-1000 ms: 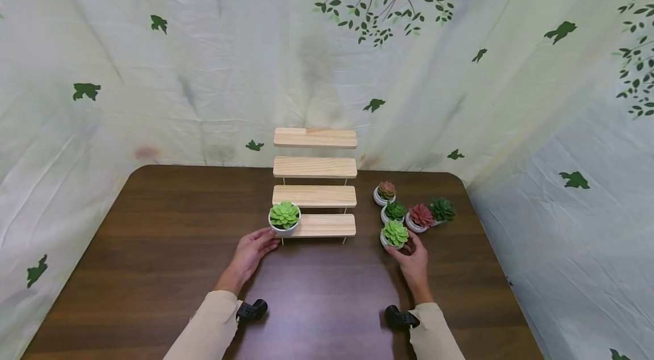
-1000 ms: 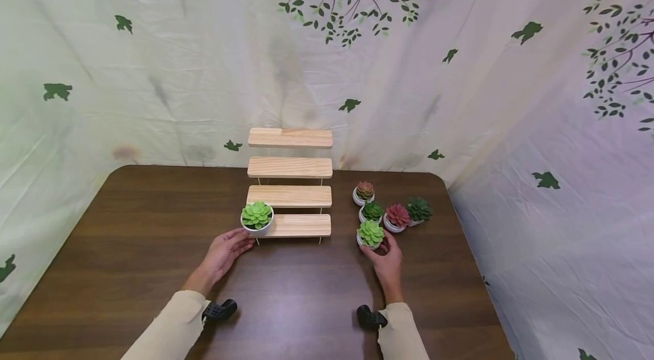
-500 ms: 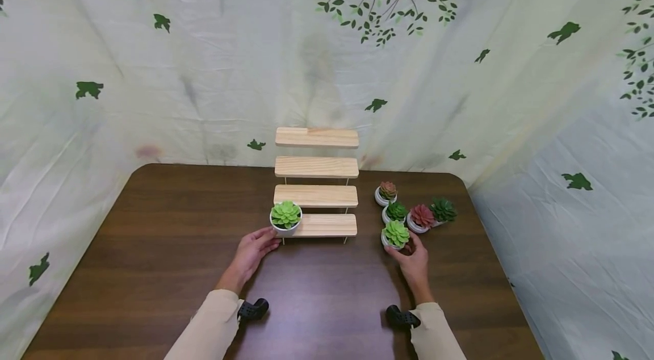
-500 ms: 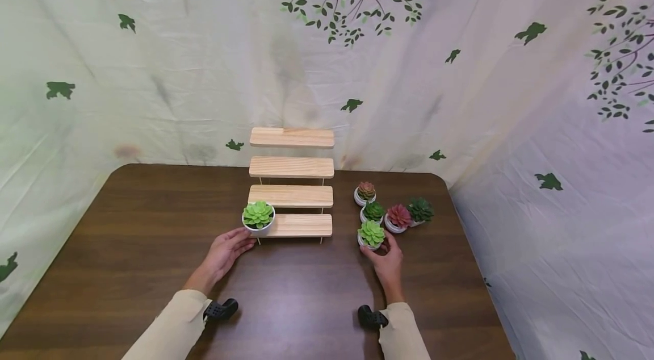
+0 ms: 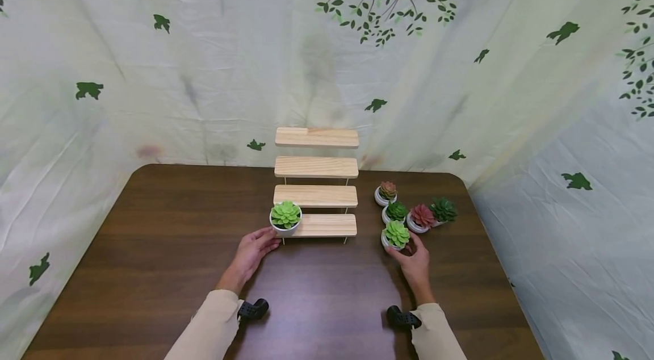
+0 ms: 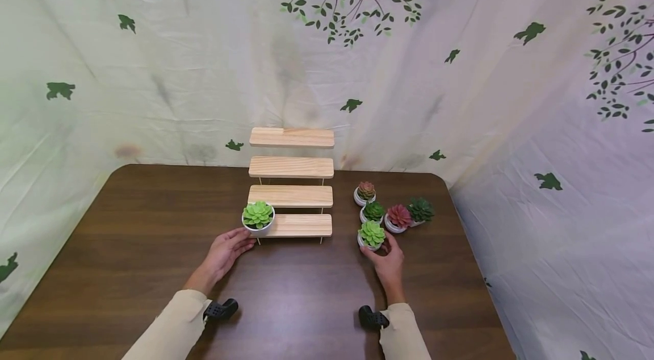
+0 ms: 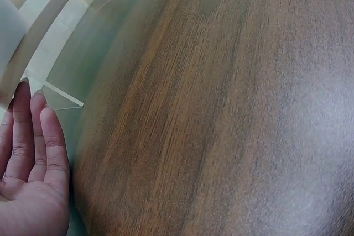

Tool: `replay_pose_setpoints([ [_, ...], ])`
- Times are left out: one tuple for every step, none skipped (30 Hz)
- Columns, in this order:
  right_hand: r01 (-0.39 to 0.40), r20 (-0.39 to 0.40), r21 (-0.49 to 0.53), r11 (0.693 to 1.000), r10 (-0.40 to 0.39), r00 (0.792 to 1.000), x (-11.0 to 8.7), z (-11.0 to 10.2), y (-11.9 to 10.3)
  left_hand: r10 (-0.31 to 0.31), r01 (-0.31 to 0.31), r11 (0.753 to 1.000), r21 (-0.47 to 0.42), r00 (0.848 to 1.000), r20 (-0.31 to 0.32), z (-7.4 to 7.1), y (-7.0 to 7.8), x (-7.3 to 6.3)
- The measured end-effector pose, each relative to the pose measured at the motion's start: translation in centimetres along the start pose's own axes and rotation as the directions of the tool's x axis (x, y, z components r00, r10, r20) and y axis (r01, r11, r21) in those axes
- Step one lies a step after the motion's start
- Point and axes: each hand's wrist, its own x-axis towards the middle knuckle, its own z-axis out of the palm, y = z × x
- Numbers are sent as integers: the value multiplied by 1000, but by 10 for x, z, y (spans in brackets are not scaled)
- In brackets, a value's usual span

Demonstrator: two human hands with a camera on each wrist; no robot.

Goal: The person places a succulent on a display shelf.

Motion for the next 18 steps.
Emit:
replay_pose_setpoints([
  [1, 0, 7, 1000, -1, 1000, 0, 0, -1, -3, 3, 1000, -1, 1000, -8, 0, 0, 0],
  [2, 1, 11, 1000, -2, 1000, 0, 0, -1, -6, 6, 1000, -2, 1000, -13, 0, 0, 0],
  [4, 3, 16, 1000, -4, 1000, 0, 0, -1, -8, 8, 1000, -3, 1000, -15, 0, 0, 1],
  [7, 6, 23, 1000, -7, 1000, 0, 0, -2, -8, 8, 1000, 2, 1000, -12, 0, 0, 1],
  [9, 9, 30, 999, -10, 1000, 0, 0, -2, -10, 10, 1000, 0, 1000, -15, 0, 0, 1],
  [11, 14, 34, 999, -12, 1000, 0, 0, -3, -12, 12, 1000, 1, 1000, -16, 0, 0, 1],
  [15, 18, 38, 999, -16, 1000, 1, 0, -4, -14, 14, 1000, 1, 1000, -14, 0, 0, 2],
  [20, 20, 39, 999, -21, 1000, 1, 0, -5, -14, 14, 1000, 5, 1000, -9, 0, 0, 2],
  [24, 22, 40, 999, -25, 999, 0, 1, -7, -14, 14, 1000, 6, 1000, -8, 0, 0, 2],
  [27, 23, 39, 999, -28, 999, -1, 1, -9, -12, 12, 1000, 8, 1000, -6, 0, 0, 2],
  [32, 22, 35, 999, -32, 999, -1, 2, -11, -13, 14, 1000, 3, 1000, -11, 1, 0, 2],
  [38, 22, 30, 999, -38, 999, -1, 2, -12, -12, 12, 1000, 6, 1000, -8, 1, 0, 2],
  [42, 21, 33, 999, -43, 999, -2, 3, -14, -12, 12, 1000, 9, 1000, -6, 0, 0, 2],
  [46, 19, 35, 998, -47, 999, -2, 4, -17, -13, 13, 1000, 12, 1000, -5, 0, 0, 2],
  [50, 20, 36, 998, -50, 999, -3, 6, -18, -11, 11, 1000, 10, 1000, -8, 0, 0, 2],
  [51, 22, 39, 998, -52, 998, -3, 7, -20, -12, 12, 1000, 11, 1000, -8, 0, 0, 2],
  [55, 24, 43, 998, -56, 998, -3, 8, -22, -12, 12, 1000, 16, 1000, -6, -1, 0, 1],
  [55, 27, 49, 997, -56, 998, -3, 10, -24, -13, 14, 1000, 17, 1000, -8, -2, 0, 1],
])
